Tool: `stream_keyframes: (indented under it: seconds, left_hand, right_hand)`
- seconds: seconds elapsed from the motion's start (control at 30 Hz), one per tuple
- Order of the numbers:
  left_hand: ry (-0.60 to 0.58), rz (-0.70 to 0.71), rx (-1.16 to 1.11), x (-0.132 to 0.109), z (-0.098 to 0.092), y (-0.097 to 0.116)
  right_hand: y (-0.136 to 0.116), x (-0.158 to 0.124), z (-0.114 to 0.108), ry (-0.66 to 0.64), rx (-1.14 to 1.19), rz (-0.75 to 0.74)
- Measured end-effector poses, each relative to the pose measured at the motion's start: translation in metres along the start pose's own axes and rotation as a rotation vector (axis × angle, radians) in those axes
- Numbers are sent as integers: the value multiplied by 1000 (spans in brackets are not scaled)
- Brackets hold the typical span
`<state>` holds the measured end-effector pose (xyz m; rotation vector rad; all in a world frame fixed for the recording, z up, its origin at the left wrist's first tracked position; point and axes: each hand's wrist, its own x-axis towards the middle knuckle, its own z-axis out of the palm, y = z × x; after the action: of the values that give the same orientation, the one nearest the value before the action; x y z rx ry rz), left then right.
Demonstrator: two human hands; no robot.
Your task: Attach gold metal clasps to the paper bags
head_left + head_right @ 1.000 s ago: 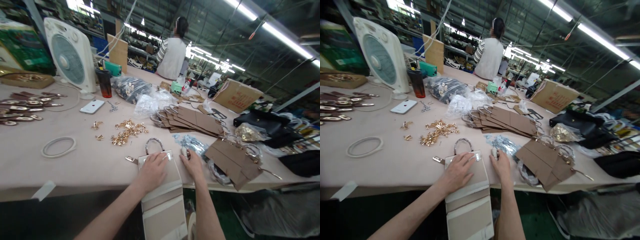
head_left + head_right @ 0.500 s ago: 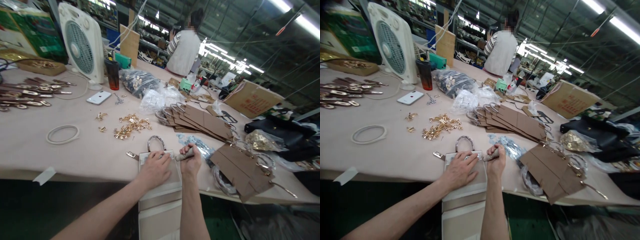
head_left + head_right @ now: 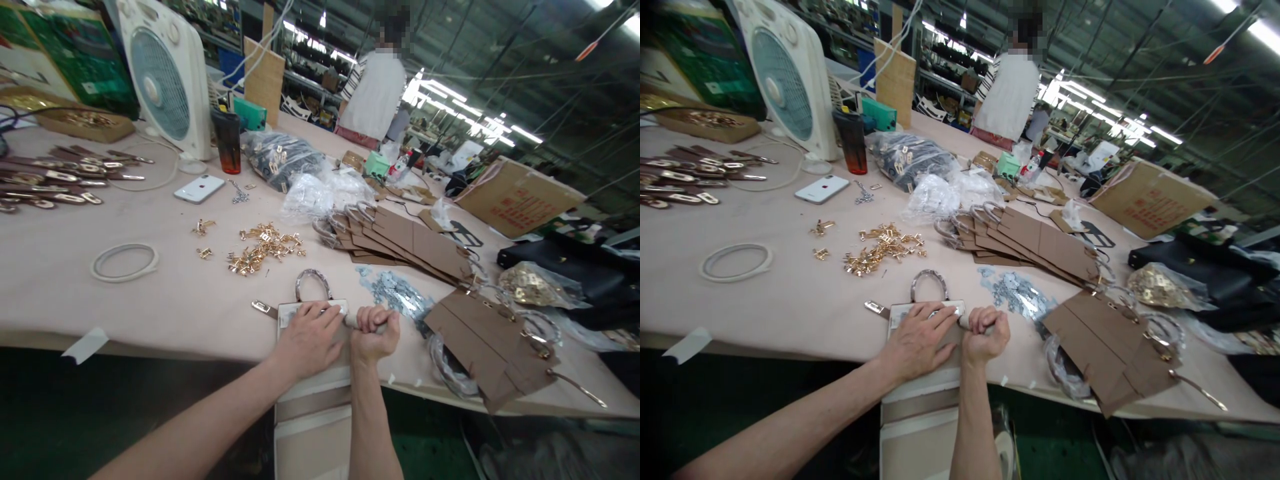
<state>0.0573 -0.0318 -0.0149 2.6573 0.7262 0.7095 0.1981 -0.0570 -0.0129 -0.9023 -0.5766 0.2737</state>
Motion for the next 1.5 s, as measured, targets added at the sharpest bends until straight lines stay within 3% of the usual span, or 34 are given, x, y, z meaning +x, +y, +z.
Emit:
stream_keyframes:
  seconds: [0.2, 0.47, 0.7, 0.8, 0.9, 0.97, 1.17, 1.27, 1.5]
  left_hand:
    - [14, -6, -25, 0, 2, -2]
    - [1, -10, 22, 2, 1, 0]
    - [-70, 15, 126, 23, -11, -10]
    - [-118, 51, 84, 28, -10, -22]
    - [-102, 106, 36, 26, -8, -30]
    - [-64, 135, 15, 23, -7, -33]
    - [59, 182, -17, 17, -11, -32]
    - [87, 198, -6, 16, -11, -30]
    - [37, 199, 37, 16, -12, -32]
  right_hand:
    - [2, 1, 6, -71, -55, -1]
    - [5, 10, -1, 65, 46, 98]
    - [-8, 21, -10, 51, 93, 236]
    - [-15, 39, -23, -97, -201, 423]
    - [-20, 57, -36, -378, -597, 590]
    - [-21, 65, -42, -548, -704, 698]
    - [-19, 71, -42, -838, -394, 1065]
    - [-19, 70, -42, -917, -360, 1083]
    - [-25, 67, -42, -925, -380, 1096]
